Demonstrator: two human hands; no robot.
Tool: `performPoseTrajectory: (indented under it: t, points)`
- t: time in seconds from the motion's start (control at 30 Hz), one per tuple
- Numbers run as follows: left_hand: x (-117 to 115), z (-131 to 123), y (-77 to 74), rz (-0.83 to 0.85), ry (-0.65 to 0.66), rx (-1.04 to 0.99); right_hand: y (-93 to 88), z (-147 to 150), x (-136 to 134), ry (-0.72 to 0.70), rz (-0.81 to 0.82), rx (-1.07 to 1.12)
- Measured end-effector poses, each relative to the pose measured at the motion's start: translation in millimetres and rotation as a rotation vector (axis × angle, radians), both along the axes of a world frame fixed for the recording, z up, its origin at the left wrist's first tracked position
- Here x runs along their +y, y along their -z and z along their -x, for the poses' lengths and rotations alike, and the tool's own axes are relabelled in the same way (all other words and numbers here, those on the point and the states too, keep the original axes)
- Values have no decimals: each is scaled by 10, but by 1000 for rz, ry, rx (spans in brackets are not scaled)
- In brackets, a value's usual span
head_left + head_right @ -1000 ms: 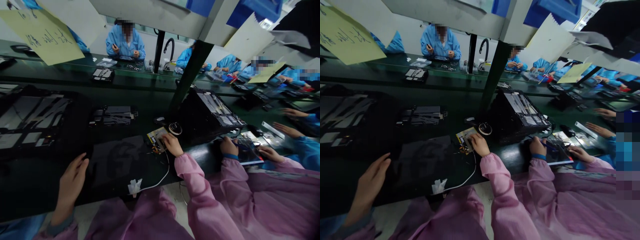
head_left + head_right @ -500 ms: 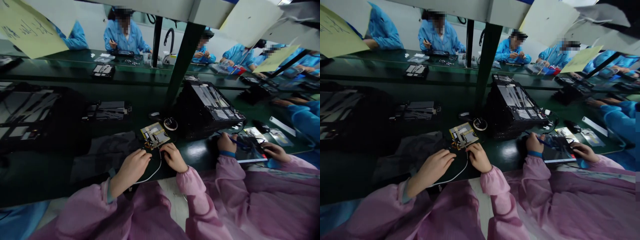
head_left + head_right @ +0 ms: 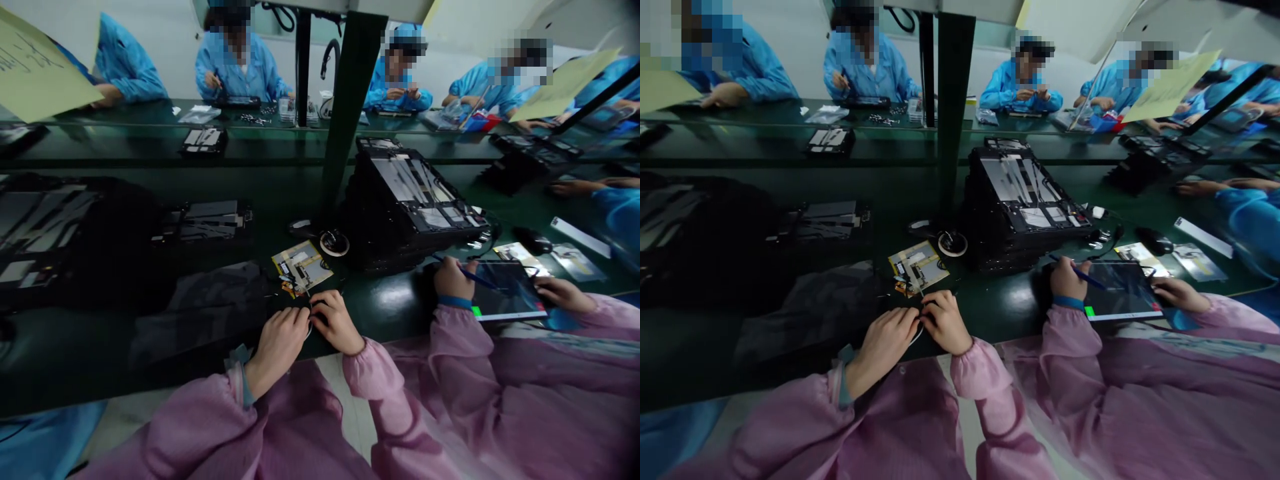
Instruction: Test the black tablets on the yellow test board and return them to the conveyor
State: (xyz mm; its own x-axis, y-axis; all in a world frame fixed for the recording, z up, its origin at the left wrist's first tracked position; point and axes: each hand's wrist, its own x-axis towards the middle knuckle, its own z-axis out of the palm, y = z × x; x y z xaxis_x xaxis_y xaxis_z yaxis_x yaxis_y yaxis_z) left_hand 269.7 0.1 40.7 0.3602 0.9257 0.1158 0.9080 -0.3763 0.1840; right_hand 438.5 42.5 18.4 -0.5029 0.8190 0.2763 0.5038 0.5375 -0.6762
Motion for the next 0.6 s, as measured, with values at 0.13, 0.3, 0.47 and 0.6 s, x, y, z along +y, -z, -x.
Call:
performPoseTrajectory:
  t: [0.13, 0.3, 0.47, 0.6]
  points:
    - [15, -23, 40, 18, 10, -25, -20, -3, 32, -44, 47, 31]
    - [16, -83, 89, -4, -15, -73, -42, 10, 46, -76, 79, 30]
    - [12, -118, 75, 3, -37, -132, -38, 6, 41, -71, 66, 21]
    - [49, -124, 118, 61, -47, -201, -43, 18, 47, -79, 64, -2]
